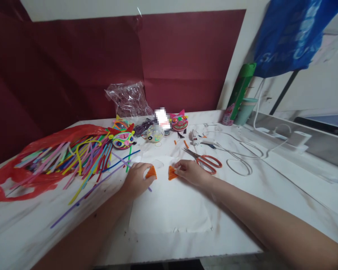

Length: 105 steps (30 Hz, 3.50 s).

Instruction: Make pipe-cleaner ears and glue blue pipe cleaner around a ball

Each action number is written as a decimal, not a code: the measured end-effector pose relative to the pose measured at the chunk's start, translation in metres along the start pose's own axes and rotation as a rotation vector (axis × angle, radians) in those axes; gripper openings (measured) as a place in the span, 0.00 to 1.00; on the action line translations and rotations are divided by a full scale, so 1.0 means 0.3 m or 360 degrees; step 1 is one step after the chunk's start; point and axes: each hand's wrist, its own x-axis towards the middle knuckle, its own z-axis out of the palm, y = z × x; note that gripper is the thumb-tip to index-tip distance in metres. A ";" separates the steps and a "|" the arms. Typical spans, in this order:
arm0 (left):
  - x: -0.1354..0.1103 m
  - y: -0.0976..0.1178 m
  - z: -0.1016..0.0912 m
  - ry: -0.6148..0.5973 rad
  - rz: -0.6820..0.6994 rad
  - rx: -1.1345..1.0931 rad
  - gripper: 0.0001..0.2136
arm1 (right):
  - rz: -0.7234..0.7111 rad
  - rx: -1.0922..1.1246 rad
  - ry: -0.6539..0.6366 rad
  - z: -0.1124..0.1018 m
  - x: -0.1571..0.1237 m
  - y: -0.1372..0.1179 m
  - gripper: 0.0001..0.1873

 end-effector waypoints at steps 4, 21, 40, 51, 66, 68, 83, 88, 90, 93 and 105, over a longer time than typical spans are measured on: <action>-0.006 0.003 0.000 -0.0025 0.0049 0.0160 0.15 | -0.0115 -0.0372 0.0076 -0.023 -0.018 -0.024 0.04; -0.021 -0.010 0.021 -0.0089 0.0135 0.0145 0.05 | -0.0529 -0.0473 -0.0018 0.052 -0.030 -0.019 0.07; -0.039 0.015 -0.068 0.0650 0.0070 -0.0491 0.04 | -0.0346 0.0364 0.0733 -0.055 -0.031 -0.044 0.10; 0.008 -0.003 -0.126 0.0332 -0.0046 -0.0264 0.05 | -0.0653 0.0108 0.0117 -0.026 -0.060 -0.026 0.11; -0.025 0.066 -0.153 -0.0945 0.0141 0.0695 0.07 | -0.0933 -0.0298 -0.0484 0.051 -0.068 -0.014 0.12; -0.016 0.046 -0.173 -0.0972 0.0048 0.0881 0.05 | -0.0934 -0.0280 -0.0471 0.052 -0.061 -0.009 0.12; 0.064 0.097 -0.256 -0.0126 -0.0120 0.1067 0.14 | -0.1077 -0.0379 -0.0480 0.060 -0.030 0.003 0.12; 0.061 0.080 -0.290 -0.0272 -0.0123 0.1036 0.12 | -0.1070 -0.0486 -0.0435 0.067 -0.030 0.007 0.12; 0.039 0.052 -0.279 -0.0231 -0.0115 0.0959 0.12 | -0.1076 -0.0520 -0.0429 0.068 -0.031 0.005 0.12; -0.007 0.018 -0.261 0.0177 -0.0244 0.0869 0.14 | -0.1083 -0.0576 -0.0461 0.063 -0.034 -0.004 0.12; 0.001 0.003 -0.252 0.0237 -0.0502 0.0185 0.19 | -0.1038 -0.0602 -0.0484 0.076 -0.025 0.002 0.11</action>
